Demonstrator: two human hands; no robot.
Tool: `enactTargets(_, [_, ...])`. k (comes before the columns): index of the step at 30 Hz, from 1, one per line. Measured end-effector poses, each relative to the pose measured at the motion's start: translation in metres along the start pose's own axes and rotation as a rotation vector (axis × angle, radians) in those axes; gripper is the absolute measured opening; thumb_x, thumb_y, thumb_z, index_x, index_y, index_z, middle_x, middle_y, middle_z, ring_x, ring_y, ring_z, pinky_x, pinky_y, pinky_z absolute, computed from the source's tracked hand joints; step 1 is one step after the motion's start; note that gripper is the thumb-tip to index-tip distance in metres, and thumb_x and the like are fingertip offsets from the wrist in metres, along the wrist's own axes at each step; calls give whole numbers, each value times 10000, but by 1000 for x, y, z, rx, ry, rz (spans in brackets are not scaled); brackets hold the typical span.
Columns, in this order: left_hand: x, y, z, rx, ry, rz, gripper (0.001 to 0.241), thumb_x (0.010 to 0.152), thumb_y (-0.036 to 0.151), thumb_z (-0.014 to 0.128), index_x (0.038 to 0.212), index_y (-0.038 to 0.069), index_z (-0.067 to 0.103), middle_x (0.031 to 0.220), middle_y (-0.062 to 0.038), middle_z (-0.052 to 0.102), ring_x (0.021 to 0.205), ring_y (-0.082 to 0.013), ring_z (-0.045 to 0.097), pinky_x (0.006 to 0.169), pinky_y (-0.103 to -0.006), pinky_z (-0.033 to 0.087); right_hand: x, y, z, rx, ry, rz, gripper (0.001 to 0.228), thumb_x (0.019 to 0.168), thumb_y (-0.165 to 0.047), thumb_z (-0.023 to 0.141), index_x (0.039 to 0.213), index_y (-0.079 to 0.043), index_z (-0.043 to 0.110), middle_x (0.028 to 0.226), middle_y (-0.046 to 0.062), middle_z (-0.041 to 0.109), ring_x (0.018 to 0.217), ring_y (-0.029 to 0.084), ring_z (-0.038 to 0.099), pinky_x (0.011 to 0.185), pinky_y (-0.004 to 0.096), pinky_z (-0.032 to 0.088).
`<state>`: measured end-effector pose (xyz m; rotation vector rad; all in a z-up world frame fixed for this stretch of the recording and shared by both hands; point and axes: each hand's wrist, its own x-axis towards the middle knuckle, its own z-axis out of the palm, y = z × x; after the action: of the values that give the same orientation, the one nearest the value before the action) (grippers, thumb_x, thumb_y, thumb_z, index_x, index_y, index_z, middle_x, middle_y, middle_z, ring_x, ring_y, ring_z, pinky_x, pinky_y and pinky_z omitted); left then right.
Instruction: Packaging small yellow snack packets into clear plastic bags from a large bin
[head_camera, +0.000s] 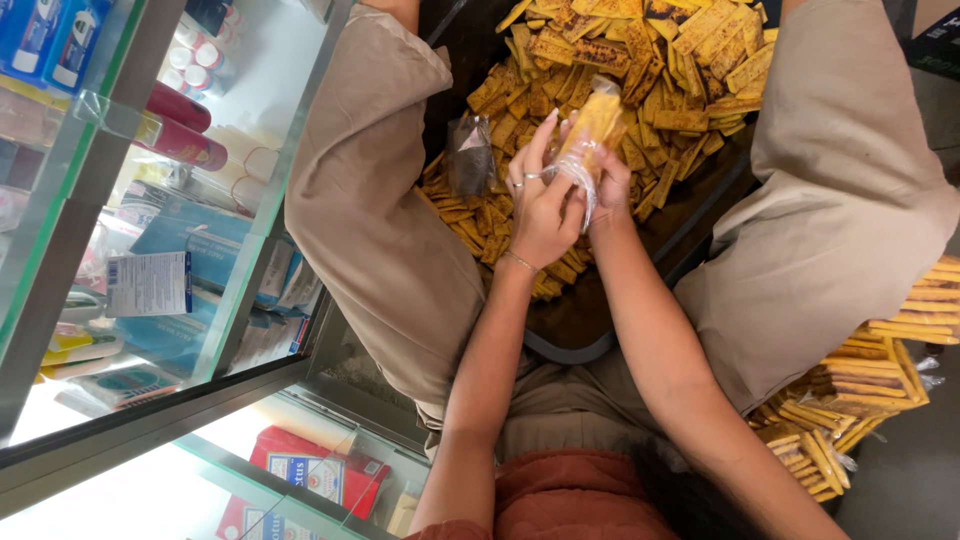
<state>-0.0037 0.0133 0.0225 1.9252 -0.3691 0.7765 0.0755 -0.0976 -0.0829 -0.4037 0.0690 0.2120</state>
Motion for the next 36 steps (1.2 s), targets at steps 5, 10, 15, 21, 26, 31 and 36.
enactTargets(5, [10,4,-13,208,-21,43,138,928,163,567,925,93,685,1573,26,467,1407,-241,373,1110,-443,237,26,-5,-45,-42,23,9,605,863,-477,703,1321,-89,627,1295,138,703,1162,279,709,1148,487,514])
enactTargets(10, [12,0,-18,220,-65,106,90,926,105,646,965,101,728,1516,84,536,1360,-200,418,1081,-416,262,6,-1,8,175,127,22,693,820,-449,747,1328,-3,594,1320,223,654,1181,380,676,1128,577,498])
enactTargets(15, [13,-13,-19,210,-8,129,31,910,125,753,935,121,771,1424,117,622,1269,-152,506,1019,-389,319,20,-2,-24,59,70,35,607,882,-405,724,1300,15,596,1241,195,690,1079,335,722,957,516,609])
enactTargets(21, [13,-15,-20,165,124,190,52,897,132,793,847,127,782,1310,82,704,984,-139,657,925,-333,405,35,13,-88,-52,84,31,488,916,-346,727,1263,-19,617,1236,181,705,1109,317,722,1031,494,580])
enactTargets(26, [15,-5,-20,35,105,84,289,914,97,775,1196,58,729,1408,-15,654,1058,-172,671,928,-312,520,40,19,-105,-54,5,25,609,902,-466,720,1342,-58,622,1356,167,662,1233,331,674,1130,544,520])
enactTargets(31, [14,2,-20,-170,57,-9,387,916,-33,751,1292,6,670,1423,-111,630,1290,-263,631,1096,-365,536,34,15,-85,-60,-23,-14,687,893,-530,714,1396,-80,585,1409,159,629,1281,316,646,1169,536,494])
enactTargets(36, [13,3,-18,-246,34,-50,387,927,-56,722,1306,-21,648,1452,-124,604,1344,-280,588,1140,-396,505,9,5,-14,15,2,-38,738,842,-581,744,1373,-88,602,1376,130,659,1256,300,667,1159,513,516])
